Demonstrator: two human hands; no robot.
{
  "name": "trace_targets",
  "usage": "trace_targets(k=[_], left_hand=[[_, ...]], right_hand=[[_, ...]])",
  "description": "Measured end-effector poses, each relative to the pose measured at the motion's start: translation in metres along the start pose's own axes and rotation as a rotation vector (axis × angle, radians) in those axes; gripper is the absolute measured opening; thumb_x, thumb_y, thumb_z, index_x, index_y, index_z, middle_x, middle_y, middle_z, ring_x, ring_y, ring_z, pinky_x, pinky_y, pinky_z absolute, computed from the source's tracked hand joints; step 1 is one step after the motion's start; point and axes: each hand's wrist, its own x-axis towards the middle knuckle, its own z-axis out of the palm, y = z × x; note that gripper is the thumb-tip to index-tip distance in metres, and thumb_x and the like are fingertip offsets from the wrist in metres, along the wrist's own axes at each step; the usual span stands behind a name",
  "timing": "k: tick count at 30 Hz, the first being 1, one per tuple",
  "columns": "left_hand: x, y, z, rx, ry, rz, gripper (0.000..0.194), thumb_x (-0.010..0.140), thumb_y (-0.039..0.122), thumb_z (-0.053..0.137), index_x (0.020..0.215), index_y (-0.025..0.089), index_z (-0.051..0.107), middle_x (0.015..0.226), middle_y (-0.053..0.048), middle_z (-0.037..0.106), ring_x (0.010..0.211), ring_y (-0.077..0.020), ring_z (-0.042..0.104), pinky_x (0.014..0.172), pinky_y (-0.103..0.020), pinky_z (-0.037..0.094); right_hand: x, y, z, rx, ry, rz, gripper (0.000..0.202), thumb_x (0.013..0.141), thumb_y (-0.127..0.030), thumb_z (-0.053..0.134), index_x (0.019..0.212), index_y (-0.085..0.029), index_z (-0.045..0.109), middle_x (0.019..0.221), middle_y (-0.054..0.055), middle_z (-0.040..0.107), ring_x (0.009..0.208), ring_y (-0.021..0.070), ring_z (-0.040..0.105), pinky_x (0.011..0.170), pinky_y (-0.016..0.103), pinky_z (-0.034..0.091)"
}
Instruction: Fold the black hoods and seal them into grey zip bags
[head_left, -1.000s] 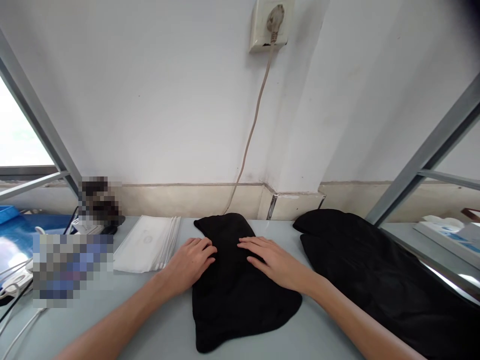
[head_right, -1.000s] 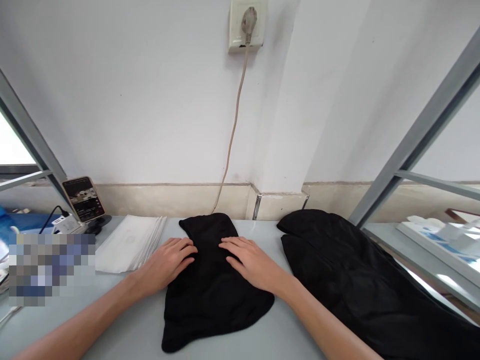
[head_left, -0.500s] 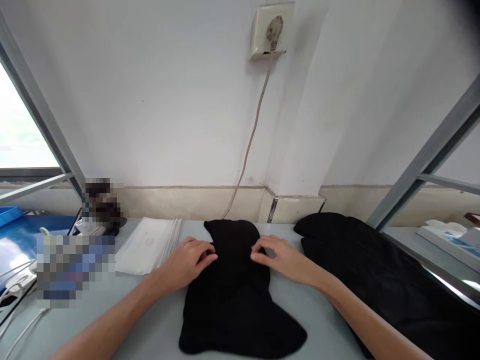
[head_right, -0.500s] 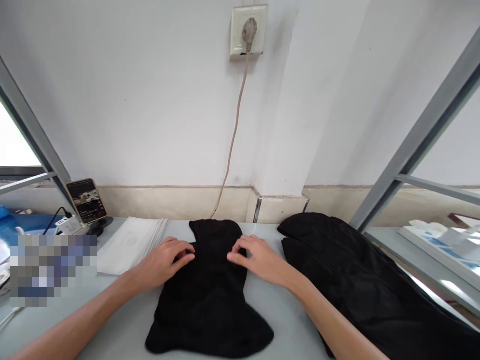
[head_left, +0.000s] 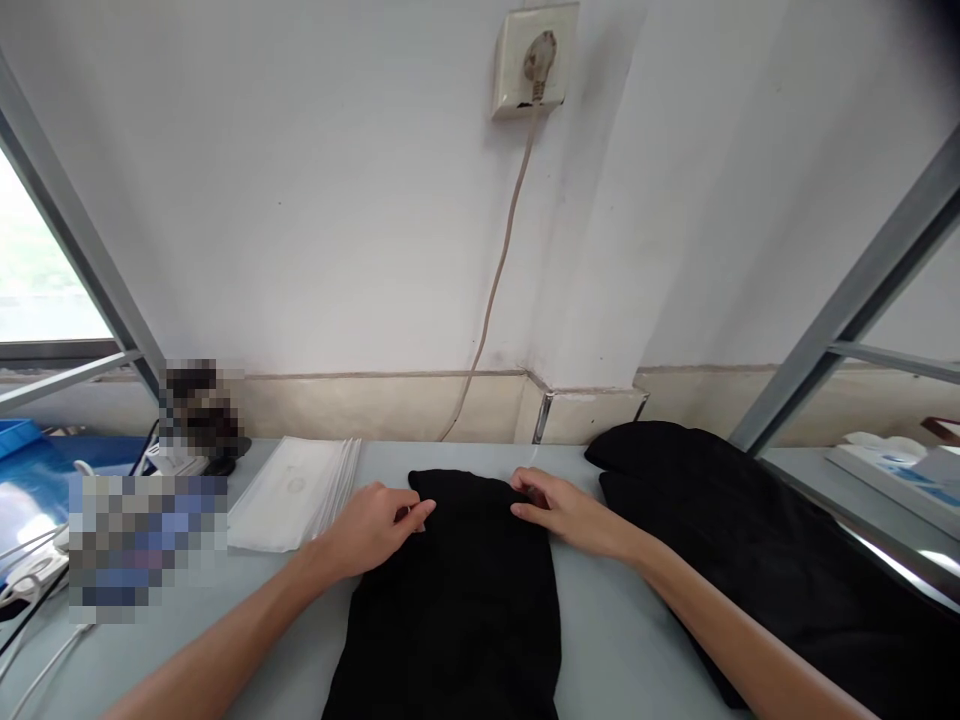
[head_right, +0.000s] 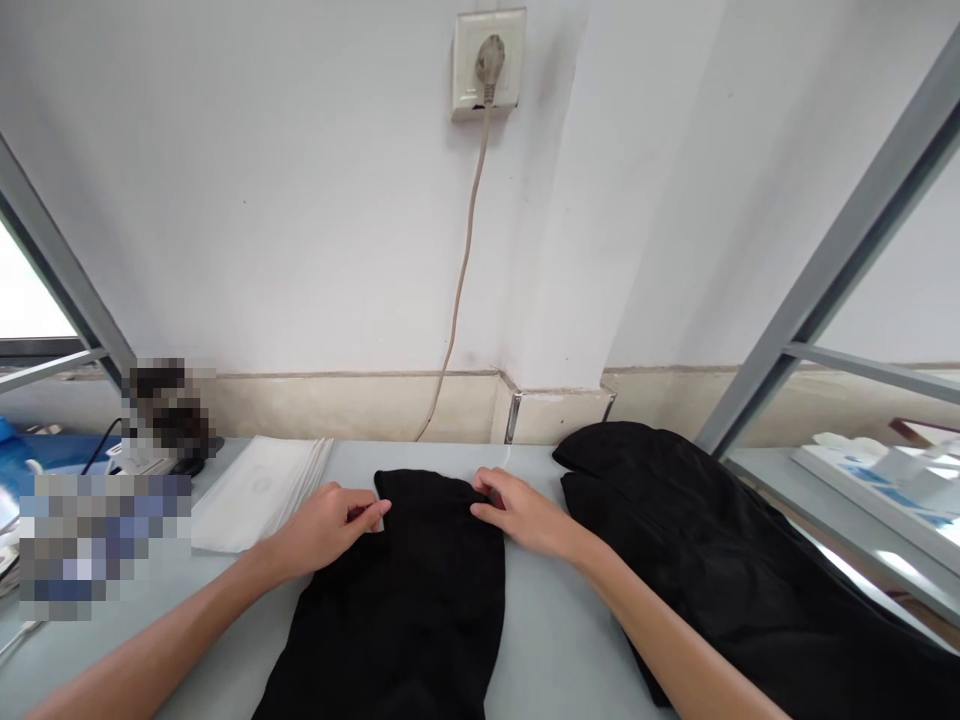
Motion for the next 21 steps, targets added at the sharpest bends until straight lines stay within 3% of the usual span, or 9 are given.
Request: trace_targets(k=[2, 4, 6, 8, 12, 15, 17, 19, 21], left_hand=[[0.002, 0.000, 0.003, 0.024, 0.088, -0.078, 0.050, 0.108, 0.058, 0.036, 0.093, 0.021, 0.066, 0.065, 0.001, 0.060, 0.059, -0.0180, 0.057, 0.059, -0.030, 0.041], [0.004, -0.003, 0.008, 0.047, 0.203, -0.080, 0.046, 0.106, 0.060, 0.043, 0.117, 0.020, 0.063, 0.090, -0.004, 0.067, 0.078, -0.0218, 0.064, 0.066, -0.032, 0.047], [0.005, -0.008, 0.013, 0.041, 0.231, -0.058, 0.046, 0.104, 0.058, 0.049, 0.127, 0.020, 0.059, 0.115, -0.010, 0.064, 0.102, -0.0264, 0.065, 0.078, -0.036, 0.051], [0.006, -0.011, 0.016, 0.017, 0.178, -0.070, 0.035, 0.103, 0.051, 0.053, 0.117, 0.020, 0.063, 0.114, -0.010, 0.063, 0.106, -0.0278, 0.063, 0.082, -0.038, 0.051], [0.011, -0.014, 0.013, -0.098, 0.068, -0.190, 0.021, 0.096, 0.041, 0.062, 0.093, 0.020, 0.065, 0.083, -0.002, 0.063, 0.077, -0.0214, 0.063, 0.065, -0.031, 0.044], [0.020, -0.015, 0.006, -0.245, 0.144, -0.285, 0.026, 0.095, 0.046, 0.061, 0.098, 0.021, 0.064, 0.062, 0.004, 0.057, 0.057, -0.0170, 0.056, 0.055, -0.028, 0.035], [0.027, -0.015, 0.004, -0.432, 0.249, -0.320, 0.032, 0.096, 0.051, 0.058, 0.106, 0.021, 0.060, 0.062, 0.005, 0.062, 0.050, -0.0155, 0.055, 0.052, -0.026, 0.035], [0.032, -0.012, 0.002, -0.655, 0.348, -0.276, 0.038, 0.096, 0.054, 0.059, 0.113, 0.021, 0.055, 0.077, -0.001, 0.074, 0.058, -0.0177, 0.066, 0.055, -0.027, 0.044], [0.032, -0.007, 0.001, -0.792, 0.427, -0.165, 0.037, 0.096, 0.053, 0.063, 0.114, 0.021, 0.054, 0.096, -0.007, 0.078, 0.083, -0.0220, 0.076, 0.071, -0.030, 0.054]], right_hand=[[-0.004, -0.008, -0.002, 0.087, -0.100, -0.017, 0.036, 0.090, -0.060, 0.066, 0.091, -0.026, 0.055, 0.080, -0.002, 0.056, 0.074, 0.0189, 0.052, 0.068, 0.030, 0.045], [-0.006, -0.014, -0.003, 0.162, -0.167, -0.003, 0.043, 0.085, -0.065, 0.071, 0.094, -0.025, 0.058, 0.080, -0.002, 0.058, 0.074, 0.0184, 0.053, 0.066, 0.029, 0.046], [-0.007, -0.017, -0.004, 0.219, -0.203, 0.039, 0.047, 0.082, -0.066, 0.074, 0.100, -0.024, 0.062, 0.080, -0.002, 0.059, 0.071, 0.0171, 0.053, 0.062, 0.028, 0.045], [-0.009, -0.018, -0.005, 0.253, -0.226, 0.107, 0.045, 0.083, -0.065, 0.073, 0.095, -0.023, 0.064, 0.073, -0.003, 0.056, 0.062, 0.0141, 0.047, 0.053, 0.026, 0.038], [-0.008, -0.014, -0.008, 0.270, -0.235, 0.185, 0.045, 0.081, -0.060, 0.076, 0.068, -0.021, 0.059, 0.063, -0.005, 0.044, 0.055, 0.0108, 0.035, 0.048, 0.025, 0.027], [0.002, -0.009, -0.004, 0.263, -0.063, 0.145, 0.042, 0.076, -0.057, 0.079, 0.066, -0.021, 0.058, 0.060, -0.007, 0.038, 0.056, 0.0114, 0.032, 0.052, 0.026, 0.025], [0.010, -0.007, 0.000, 0.256, 0.126, 0.125, 0.040, 0.078, -0.059, 0.075, 0.072, -0.022, 0.062, 0.057, -0.009, 0.031, 0.056, 0.0121, 0.028, 0.053, 0.027, 0.022], [0.015, -0.008, 0.003, 0.257, 0.312, 0.112, 0.040, 0.080, -0.061, 0.071, 0.081, -0.022, 0.068, 0.058, -0.009, 0.027, 0.055, 0.0131, 0.028, 0.054, 0.029, 0.023], [0.015, -0.013, 0.003, 0.268, 0.461, 0.079, 0.043, 0.084, -0.063, 0.067, 0.093, -0.021, 0.073, 0.061, -0.007, 0.034, 0.058, 0.0152, 0.035, 0.057, 0.030, 0.030]])
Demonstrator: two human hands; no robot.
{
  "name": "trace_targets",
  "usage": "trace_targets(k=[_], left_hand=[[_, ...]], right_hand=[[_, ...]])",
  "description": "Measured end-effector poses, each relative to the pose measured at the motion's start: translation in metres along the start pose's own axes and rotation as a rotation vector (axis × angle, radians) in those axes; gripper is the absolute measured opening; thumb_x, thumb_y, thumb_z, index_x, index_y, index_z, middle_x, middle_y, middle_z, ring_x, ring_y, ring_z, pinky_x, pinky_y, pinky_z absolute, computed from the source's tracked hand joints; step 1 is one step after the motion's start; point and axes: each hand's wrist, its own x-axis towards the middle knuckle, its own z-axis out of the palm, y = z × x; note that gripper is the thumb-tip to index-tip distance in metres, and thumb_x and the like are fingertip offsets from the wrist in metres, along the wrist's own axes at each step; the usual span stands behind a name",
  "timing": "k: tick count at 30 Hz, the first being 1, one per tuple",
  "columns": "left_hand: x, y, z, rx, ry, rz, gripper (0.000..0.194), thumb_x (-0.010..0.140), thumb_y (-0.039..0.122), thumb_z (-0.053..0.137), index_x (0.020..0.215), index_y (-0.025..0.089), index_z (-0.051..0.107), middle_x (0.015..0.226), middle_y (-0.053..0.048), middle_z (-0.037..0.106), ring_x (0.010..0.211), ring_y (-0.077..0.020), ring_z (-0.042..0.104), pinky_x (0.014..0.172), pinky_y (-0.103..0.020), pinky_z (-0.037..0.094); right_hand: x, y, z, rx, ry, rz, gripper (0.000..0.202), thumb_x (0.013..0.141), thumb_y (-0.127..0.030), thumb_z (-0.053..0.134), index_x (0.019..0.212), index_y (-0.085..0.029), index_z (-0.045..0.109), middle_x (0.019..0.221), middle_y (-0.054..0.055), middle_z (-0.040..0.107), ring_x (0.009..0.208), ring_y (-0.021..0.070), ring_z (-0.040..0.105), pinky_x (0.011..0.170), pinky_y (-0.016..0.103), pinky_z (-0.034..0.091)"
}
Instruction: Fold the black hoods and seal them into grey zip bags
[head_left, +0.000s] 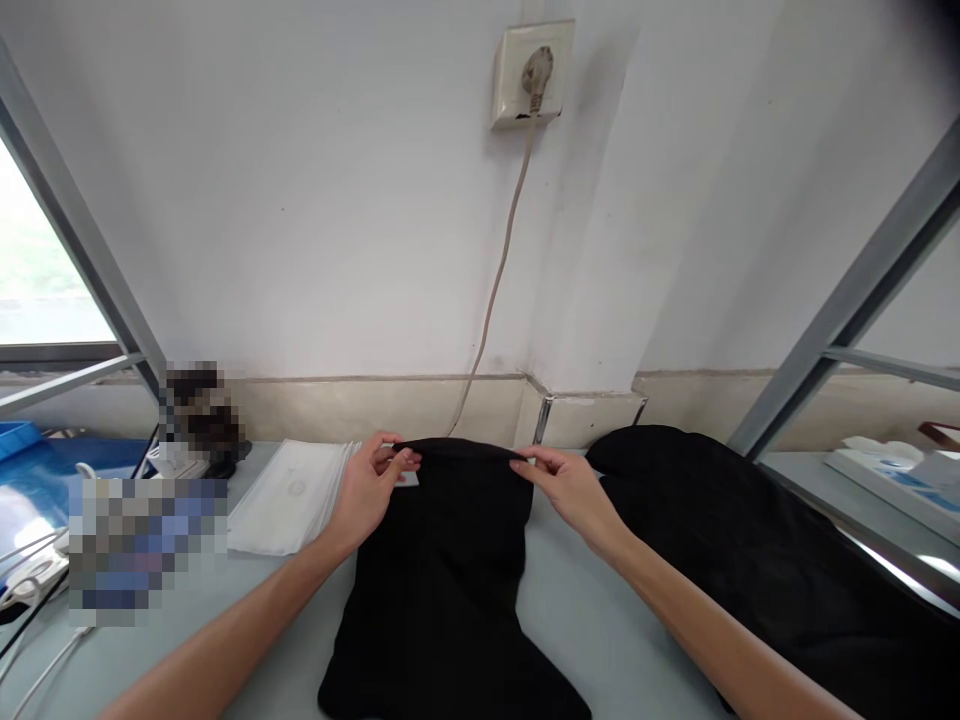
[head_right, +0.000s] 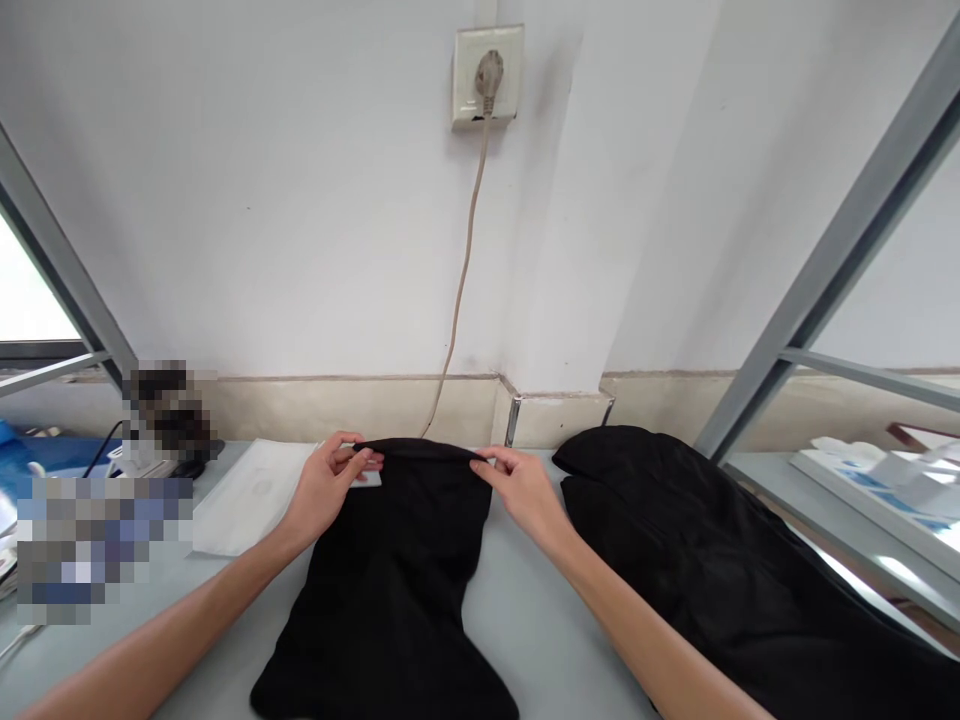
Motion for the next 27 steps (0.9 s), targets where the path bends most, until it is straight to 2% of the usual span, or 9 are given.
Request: trace_targets(k=[3, 6, 10, 13, 17, 19, 21, 24, 27], left_hand=[[-0.009, 0.013, -0.002, 0.053, 0.033, 0.157, 0.029, 0.097, 0.048, 0.065, 0.111, 0.023, 0.059, 0.102, -0.006, 0.078, 0.100, -0.0227, 0.074, 0.090, -0.034, 0.054], [-0.019, 0.028, -0.014, 0.289, 0.005, 0.239, 0.025, 0.098, 0.047, 0.063, 0.099, 0.022, 0.065, 0.086, -0.002, 0.072, 0.084, -0.0191, 0.067, 0.076, -0.029, 0.051], [-0.023, 0.044, -0.039, 0.434, -0.376, 0.099, 0.056, 0.102, 0.057, 0.049, 0.062, 0.019, 0.060, 0.054, 0.002, 0.048, 0.050, -0.0117, 0.042, 0.053, -0.026, 0.033], [-0.022, 0.049, -0.048, 0.449, -0.577, -0.088, 0.064, 0.105, 0.062, 0.040, 0.068, 0.019, 0.071, 0.044, 0.005, 0.037, 0.041, -0.0108, 0.032, 0.048, -0.027, 0.027], [-0.021, 0.040, -0.039, 0.622, -0.380, 0.133, 0.052, 0.107, 0.057, 0.041, 0.089, 0.023, 0.076, 0.067, 0.000, 0.063, 0.061, -0.0162, 0.056, 0.058, -0.028, 0.041], [-0.022, 0.030, -0.032, 0.691, -0.397, 0.335, 0.040, 0.108, 0.050, 0.044, 0.101, 0.026, 0.076, 0.104, -0.005, 0.074, 0.098, -0.0225, 0.067, 0.085, -0.035, 0.052], [-0.023, 0.020, -0.026, 0.756, -0.472, 0.475, 0.035, 0.110, 0.044, 0.044, 0.111, 0.028, 0.075, 0.128, -0.005, 0.071, 0.127, -0.0258, 0.059, 0.109, -0.042, 0.044], [-0.024, 0.011, -0.022, 0.875, -0.466, 0.514, 0.040, 0.111, 0.045, 0.039, 0.111, 0.027, 0.076, 0.117, -0.005, 0.075, 0.119, -0.0266, 0.064, 0.108, -0.046, 0.042], [-0.027, 0.012, -0.020, 0.942, -0.353, 0.452, 0.056, 0.109, 0.055, 0.040, 0.081, 0.023, 0.076, 0.074, -0.006, 0.071, 0.081, -0.0262, 0.066, 0.091, -0.046, 0.046]], right_hand=[[-0.007, -0.011, -0.006, 0.045, 0.100, -0.086, 0.049, 0.088, -0.064, 0.062, 0.110, -0.022, 0.074, 0.081, 0.002, 0.056, 0.072, 0.0198, 0.049, 0.063, 0.032, 0.040], [-0.016, -0.024, -0.020, 0.064, 0.022, -0.122, 0.049, 0.085, -0.066, 0.067, 0.107, -0.023, 0.078, 0.082, 0.004, 0.063, 0.068, 0.0188, 0.051, 0.059, 0.032, 0.042], [-0.026, -0.039, -0.044, 0.024, -0.635, -0.053, 0.041, 0.079, -0.062, 0.079, 0.090, -0.023, 0.086, 0.061, -0.002, 0.058, 0.050, 0.0112, 0.041, 0.049, 0.028, 0.033], [-0.028, -0.044, -0.051, 0.029, -0.997, 0.004, 0.042, 0.089, -0.058, 0.072, 0.103, -0.022, 0.087, 0.051, -0.006, 0.047, 0.047, 0.0100, 0.038, 0.052, 0.027, 0.030], [-0.028, -0.041, -0.037, 0.044, -0.776, 0.006, 0.045, 0.096, -0.061, 0.063, 0.098, -0.020, 0.083, 0.050, -0.008, 0.045, 0.044, 0.0088, 0.034, 0.052, 0.026, 0.031], [-0.029, -0.038, -0.027, -0.045, -0.784, 0.032, 0.049, 0.097, -0.065, 0.058, 0.103, -0.021, 0.081, 0.054, -0.006, 0.051, 0.043, 0.0093, 0.036, 0.049, 0.025, 0.032], [-0.030, -0.034, -0.019, -0.171, -0.820, 0.044, 0.053, 0.097, -0.067, 0.055, 0.104, -0.023, 0.082, 0.055, -0.004, 0.053, 0.045, 0.0115, 0.039, 0.049, 0.026, 0.033], [-0.028, -0.025, -0.014, -0.309, -0.670, -0.004, 0.053, 0.098, -0.065, 0.051, 0.111, -0.024, 0.081, 0.060, -0.001, 0.055, 0.057, 0.0176, 0.048, 0.058, 0.029, 0.038], [-0.025, -0.017, -0.014, -0.382, -0.415, -0.062, 0.051, 0.099, -0.058, 0.049, 0.132, -0.024, 0.069, 0.075, 0.003, 0.058, 0.073, 0.0243, 0.054, 0.068, 0.034, 0.040]])
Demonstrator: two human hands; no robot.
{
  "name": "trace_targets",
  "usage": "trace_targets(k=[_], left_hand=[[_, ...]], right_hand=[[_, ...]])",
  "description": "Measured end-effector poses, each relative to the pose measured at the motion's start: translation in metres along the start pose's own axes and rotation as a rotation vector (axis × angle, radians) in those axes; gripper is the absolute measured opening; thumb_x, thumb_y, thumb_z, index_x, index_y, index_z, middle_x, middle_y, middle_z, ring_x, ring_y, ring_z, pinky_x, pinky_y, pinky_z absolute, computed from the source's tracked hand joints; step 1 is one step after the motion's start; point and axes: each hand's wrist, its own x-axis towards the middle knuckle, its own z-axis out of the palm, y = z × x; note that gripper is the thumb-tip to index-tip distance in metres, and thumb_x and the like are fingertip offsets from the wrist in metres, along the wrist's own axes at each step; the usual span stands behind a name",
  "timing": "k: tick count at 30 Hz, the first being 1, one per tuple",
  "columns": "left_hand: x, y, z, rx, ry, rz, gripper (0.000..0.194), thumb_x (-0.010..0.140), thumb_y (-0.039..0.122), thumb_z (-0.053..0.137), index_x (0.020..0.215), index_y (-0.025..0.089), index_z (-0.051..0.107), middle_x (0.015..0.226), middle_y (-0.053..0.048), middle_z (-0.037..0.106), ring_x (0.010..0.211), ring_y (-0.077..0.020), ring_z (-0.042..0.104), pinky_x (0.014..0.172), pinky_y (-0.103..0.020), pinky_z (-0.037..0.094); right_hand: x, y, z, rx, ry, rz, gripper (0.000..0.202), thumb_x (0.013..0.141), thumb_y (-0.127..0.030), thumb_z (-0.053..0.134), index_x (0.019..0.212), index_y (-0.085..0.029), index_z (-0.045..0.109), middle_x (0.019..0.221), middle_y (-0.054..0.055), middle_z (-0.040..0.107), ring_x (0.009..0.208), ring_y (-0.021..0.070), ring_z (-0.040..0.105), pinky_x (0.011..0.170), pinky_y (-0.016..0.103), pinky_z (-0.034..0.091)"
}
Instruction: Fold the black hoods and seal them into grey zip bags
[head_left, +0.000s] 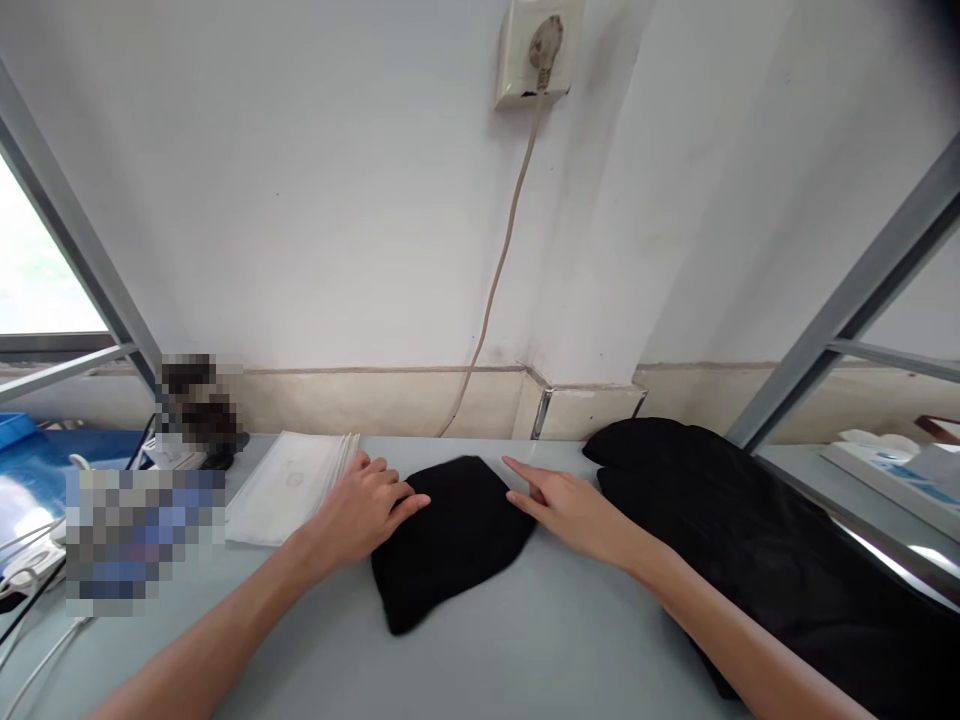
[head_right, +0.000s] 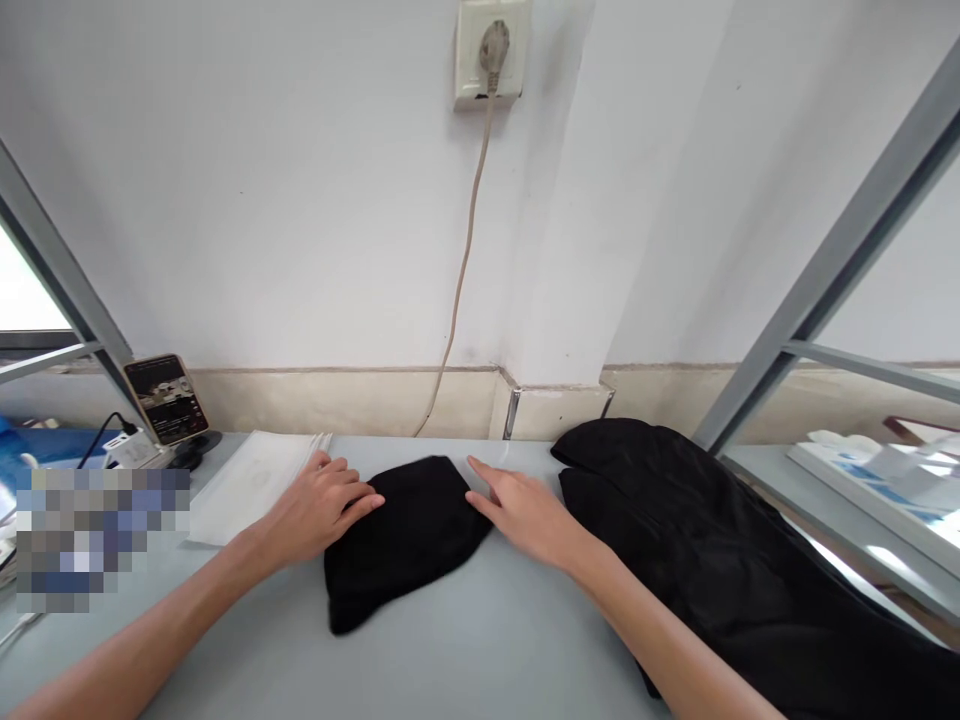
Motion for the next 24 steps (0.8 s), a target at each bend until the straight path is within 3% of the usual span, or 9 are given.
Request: trace_targets(k=[3, 7, 11, 13, 15, 17, 20, 22, 24], left_hand=[[-0.001, 0.006, -0.002, -0.116, 0.006, -0.097, 0.063, 0.108, 0.057, 0.039, 0.066, 0.022, 0.070, 0.056, -0.004, 0.062, 0.061, -0.0215, 0.059, 0.075, -0.038, 0.046], [-0.001, 0.010, -0.006, -0.131, 0.000, -0.050, 0.045, 0.111, 0.042, 0.036, 0.092, 0.022, 0.072, 0.084, -0.005, 0.073, 0.077, -0.0220, 0.062, 0.076, -0.036, 0.046], [-0.003, 0.002, -0.005, -0.101, -0.085, 0.071, 0.030, 0.110, 0.026, 0.039, 0.105, 0.024, 0.068, 0.099, -0.004, 0.073, 0.096, -0.0239, 0.062, 0.088, -0.038, 0.048], [-0.006, -0.002, -0.002, -0.104, -0.129, 0.048, 0.027, 0.108, 0.024, 0.042, 0.116, 0.025, 0.068, 0.105, -0.005, 0.071, 0.101, -0.0242, 0.063, 0.089, -0.037, 0.050], [-0.008, -0.006, 0.002, -0.099, -0.128, -0.010, 0.032, 0.109, 0.024, 0.040, 0.130, 0.025, 0.064, 0.109, -0.007, 0.069, 0.102, -0.0243, 0.065, 0.089, -0.037, 0.052], [-0.010, -0.008, 0.004, -0.105, -0.119, -0.056, 0.038, 0.109, 0.021, 0.034, 0.137, 0.024, 0.058, 0.108, -0.008, 0.067, 0.099, -0.0240, 0.067, 0.087, -0.037, 0.053], [-0.010, -0.005, -0.001, -0.113, -0.141, -0.037, 0.041, 0.101, 0.009, 0.033, 0.131, 0.023, 0.058, 0.112, -0.009, 0.067, 0.103, -0.0243, 0.066, 0.088, -0.037, 0.052], [-0.011, 0.002, -0.010, -0.121, -0.181, 0.015, 0.041, 0.091, 0.006, 0.044, 0.124, 0.024, 0.061, 0.125, -0.008, 0.064, 0.113, -0.0252, 0.062, 0.095, -0.038, 0.050], [-0.012, 0.010, -0.020, -0.154, -0.255, 0.050, 0.043, 0.083, 0.008, 0.056, 0.122, 0.026, 0.061, 0.133, -0.006, 0.060, 0.120, -0.0262, 0.058, 0.099, -0.038, 0.049]], right_hand=[[0.001, 0.000, 0.003, 0.002, 0.064, -0.029, 0.040, 0.101, -0.054, 0.047, 0.118, -0.026, 0.070, 0.077, 0.002, 0.058, 0.070, 0.0227, 0.052, 0.064, 0.032, 0.039], [-0.003, -0.013, 0.009, 0.087, -0.035, -0.108, 0.038, 0.104, -0.055, 0.046, 0.097, -0.027, 0.071, 0.078, 0.000, 0.065, 0.064, 0.0178, 0.052, 0.056, 0.028, 0.039], [-0.009, -0.023, 0.009, 0.136, -0.128, -0.204, 0.034, 0.103, -0.054, 0.053, 0.111, -0.031, 0.076, 0.117, 0.003, 0.074, 0.088, 0.0207, 0.064, 0.072, 0.030, 0.049], [-0.011, -0.022, 0.008, 0.107, -0.261, -0.246, 0.035, 0.100, -0.057, 0.059, 0.123, -0.036, 0.076, 0.140, 0.002, 0.068, 0.108, 0.0260, 0.065, 0.079, 0.033, 0.053], [-0.011, -0.016, 0.008, 0.000, -0.319, -0.254, 0.041, 0.098, -0.057, 0.062, 0.136, -0.042, 0.070, 0.156, 0.000, 0.057, 0.131, 0.0334, 0.055, 0.091, 0.039, 0.054], [-0.008, -0.005, 0.011, -0.158, -0.222, -0.247, 0.044, 0.102, -0.048, 0.057, 0.145, -0.042, 0.063, 0.162, 0.000, 0.049, 0.138, 0.0374, 0.047, 0.103, 0.049, 0.049], [-0.003, 0.010, 0.017, -0.317, -0.026, -0.294, 0.051, 0.105, -0.024, 0.038, 0.151, -0.037, 0.057, 0.164, 0.006, 0.044, 0.126, 0.0344, 0.052, 0.107, 0.057, 0.045], [-0.002, 0.014, 0.016, -0.300, -0.033, -0.353, 0.061, 0.100, -0.012, 0.035, 0.153, -0.036, 0.053, 0.163, 0.006, 0.044, 0.127, 0.0313, 0.051, 0.108, 0.055, 0.045], [-0.005, 0.011, 0.010, -0.220, -0.156, -0.380, 0.070, 0.090, -0.006, 0.043, 0.153, -0.036, 0.051, 0.159, 0.004, 0.048, 0.136, 0.0291, 0.046, 0.113, 0.052, 0.042]])
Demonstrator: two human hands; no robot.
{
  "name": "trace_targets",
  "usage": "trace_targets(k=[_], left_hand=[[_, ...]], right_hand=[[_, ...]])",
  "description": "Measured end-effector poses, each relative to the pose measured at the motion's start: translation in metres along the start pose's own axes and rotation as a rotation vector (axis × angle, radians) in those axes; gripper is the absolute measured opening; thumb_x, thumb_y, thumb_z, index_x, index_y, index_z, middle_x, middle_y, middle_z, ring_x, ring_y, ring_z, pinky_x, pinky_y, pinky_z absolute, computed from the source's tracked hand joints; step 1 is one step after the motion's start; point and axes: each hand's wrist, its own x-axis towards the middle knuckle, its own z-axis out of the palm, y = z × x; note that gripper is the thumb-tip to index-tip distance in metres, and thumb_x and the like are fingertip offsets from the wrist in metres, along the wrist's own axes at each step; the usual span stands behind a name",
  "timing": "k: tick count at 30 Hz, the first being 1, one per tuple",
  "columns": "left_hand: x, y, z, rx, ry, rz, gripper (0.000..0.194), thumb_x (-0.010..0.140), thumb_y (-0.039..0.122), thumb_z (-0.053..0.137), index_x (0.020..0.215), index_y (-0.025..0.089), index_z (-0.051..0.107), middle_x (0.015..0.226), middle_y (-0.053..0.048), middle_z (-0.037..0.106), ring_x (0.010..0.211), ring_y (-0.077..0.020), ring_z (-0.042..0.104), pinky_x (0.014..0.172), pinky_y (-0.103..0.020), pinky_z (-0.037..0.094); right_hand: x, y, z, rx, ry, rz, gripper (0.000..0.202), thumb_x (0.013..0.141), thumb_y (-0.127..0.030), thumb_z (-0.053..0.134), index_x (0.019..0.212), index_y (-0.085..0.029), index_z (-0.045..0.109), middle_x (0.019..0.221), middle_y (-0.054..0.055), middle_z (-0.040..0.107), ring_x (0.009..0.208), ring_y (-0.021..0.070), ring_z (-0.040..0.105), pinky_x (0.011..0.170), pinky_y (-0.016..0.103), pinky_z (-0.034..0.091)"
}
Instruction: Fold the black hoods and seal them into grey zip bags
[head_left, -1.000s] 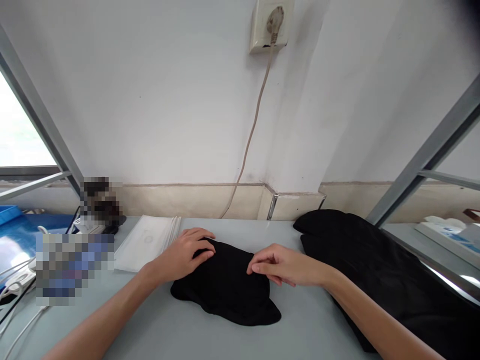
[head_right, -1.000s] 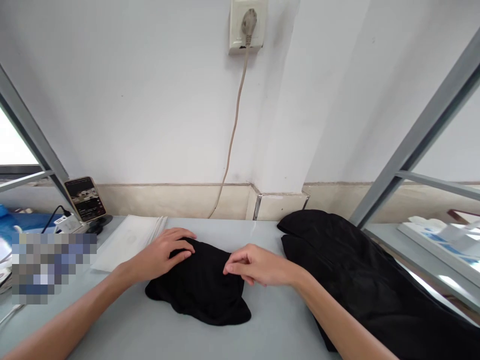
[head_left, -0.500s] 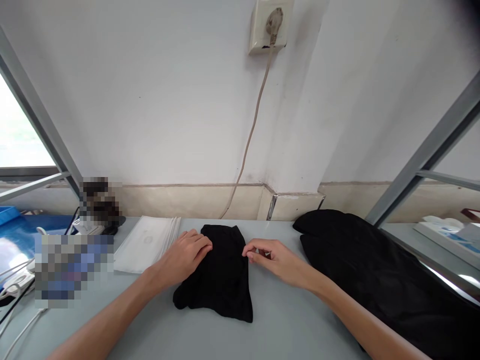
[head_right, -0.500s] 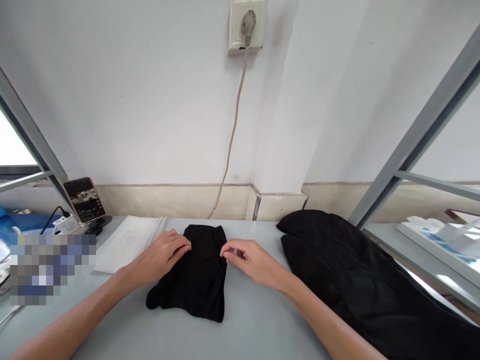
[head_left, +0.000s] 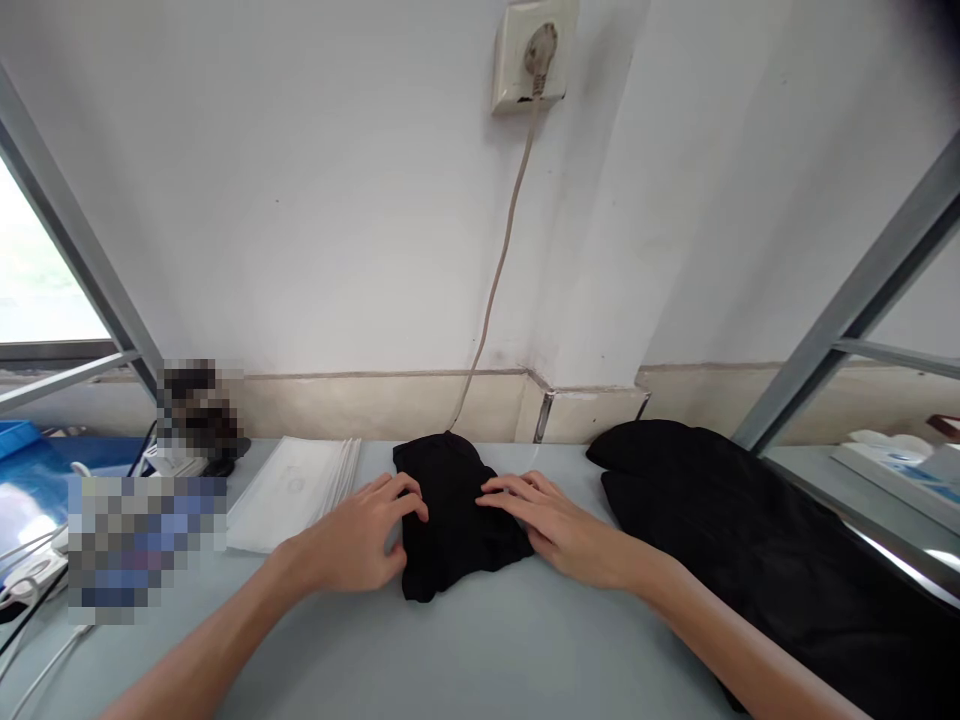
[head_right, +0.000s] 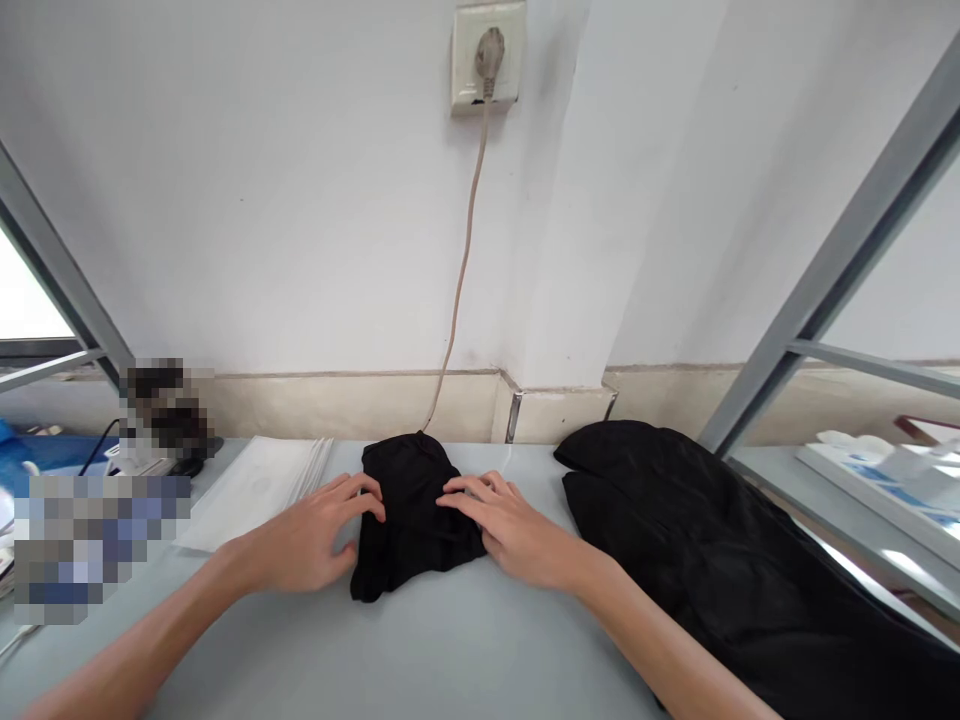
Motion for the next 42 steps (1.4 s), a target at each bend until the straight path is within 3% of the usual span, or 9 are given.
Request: trace_targets(k=[6, 10, 16, 20, 25, 29, 32, 37, 42], left_hand=[[-0.005, 0.015, -0.006, -0.093, -0.178, -0.065, 0.060, 0.077, 0.040, 0.082, 0.130, 0.028, 0.056, 0.137, -0.005, 0.057, 0.119, -0.0308, 0.055, 0.096, -0.040, 0.049], [-0.006, 0.018, -0.001, -0.075, -0.119, -0.094, 0.052, 0.088, 0.032, 0.072, 0.136, 0.029, 0.053, 0.132, -0.005, 0.062, 0.119, -0.0302, 0.056, 0.096, -0.040, 0.048], [-0.007, 0.029, 0.014, 0.032, -0.090, -0.067, 0.064, 0.089, 0.030, 0.073, 0.147, 0.026, 0.047, 0.150, -0.010, 0.056, 0.127, -0.0362, 0.055, 0.101, -0.047, 0.047], [-0.004, 0.035, 0.006, -0.069, -0.060, -0.114, 0.039, 0.095, 0.014, 0.048, 0.129, 0.027, 0.060, 0.108, -0.005, 0.071, 0.099, -0.0261, 0.066, 0.082, -0.036, 0.048], [0.001, 0.032, -0.013, -0.473, 0.014, -0.382, 0.031, 0.106, 0.043, 0.041, 0.126, 0.032, 0.062, 0.064, 0.006, 0.050, 0.056, -0.0160, 0.048, 0.053, -0.028, 0.033], [0.008, 0.009, -0.003, -0.560, 0.246, -0.573, 0.057, 0.103, 0.054, 0.044, 0.153, 0.029, 0.035, 0.100, -0.003, 0.068, 0.065, -0.0157, 0.058, 0.061, -0.029, 0.045], [0.012, -0.008, 0.007, -0.562, 0.254, -0.616, 0.071, 0.099, 0.052, 0.052, 0.158, 0.028, 0.021, 0.143, -0.014, 0.055, 0.078, -0.0162, 0.065, 0.071, -0.032, 0.052], [0.014, -0.017, 0.018, -0.653, 0.179, -0.623, 0.075, 0.096, 0.055, 0.059, 0.156, 0.026, 0.024, 0.147, -0.015, 0.053, 0.099, -0.0223, 0.067, 0.084, -0.036, 0.054], [0.012, -0.015, 0.030, -0.432, 0.152, -0.528, 0.052, 0.095, 0.053, 0.061, 0.139, 0.025, 0.054, 0.135, -0.012, 0.063, 0.121, -0.0296, 0.059, 0.099, -0.042, 0.049]], right_hand=[[-0.007, -0.016, -0.019, 0.200, -0.233, 0.110, 0.071, 0.081, -0.021, 0.069, 0.150, -0.028, 0.054, 0.165, 0.006, 0.042, 0.153, 0.0346, 0.028, 0.121, 0.053, 0.035], [-0.004, -0.009, -0.007, 0.099, -0.066, 0.033, 0.036, 0.094, -0.022, 0.058, 0.130, -0.025, 0.065, 0.146, 0.008, 0.061, 0.149, 0.0324, 0.034, 0.117, 0.050, 0.041], [-0.006, -0.011, -0.002, -0.027, 0.016, -0.012, 0.031, 0.104, -0.019, 0.042, 0.121, -0.022, 0.068, 0.128, 0.011, 0.071, 0.151, 0.0328, 0.038, 0.119, 0.051, 0.039], [-0.013, -0.030, -0.024, 0.172, -0.080, 0.085, 0.025, 0.105, -0.030, 0.049, 0.116, -0.029, 0.070, 0.130, 0.006, 0.070, 0.139, 0.0335, 0.053, 0.110, 0.049, 0.047], [-0.009, -0.034, -0.037, 0.565, -0.029, 0.218, 0.033, 0.102, -0.051, 0.054, 0.124, -0.031, 0.068, 0.104, 0.002, 0.073, 0.095, 0.0246, 0.068, 0.082, 0.038, 0.056], [0.006, -0.011, -0.016, 0.698, 0.279, 0.455, 0.050, 0.100, -0.062, 0.050, 0.137, -0.029, 0.057, 0.111, 0.007, 0.073, 0.095, 0.0249, 0.071, 0.079, 0.039, 0.059], [0.013, 0.004, -0.002, 0.623, 0.411, 0.490, 0.054, 0.098, -0.062, 0.051, 0.139, -0.027, 0.052, 0.139, 0.013, 0.061, 0.112, 0.0283, 0.067, 0.096, 0.045, 0.056], [0.010, -0.002, 0.004, 0.509, 0.276, 0.393, 0.050, 0.093, -0.061, 0.063, 0.132, -0.031, 0.059, 0.128, 0.006, 0.065, 0.100, 0.0250, 0.065, 0.091, 0.041, 0.053], [0.007, -0.009, 0.003, 0.463, 0.117, 0.322, 0.038, 0.093, -0.057, 0.066, 0.115, -0.027, 0.067, 0.095, 0.001, 0.065, 0.075, 0.0195, 0.055, 0.068, 0.033, 0.045]])
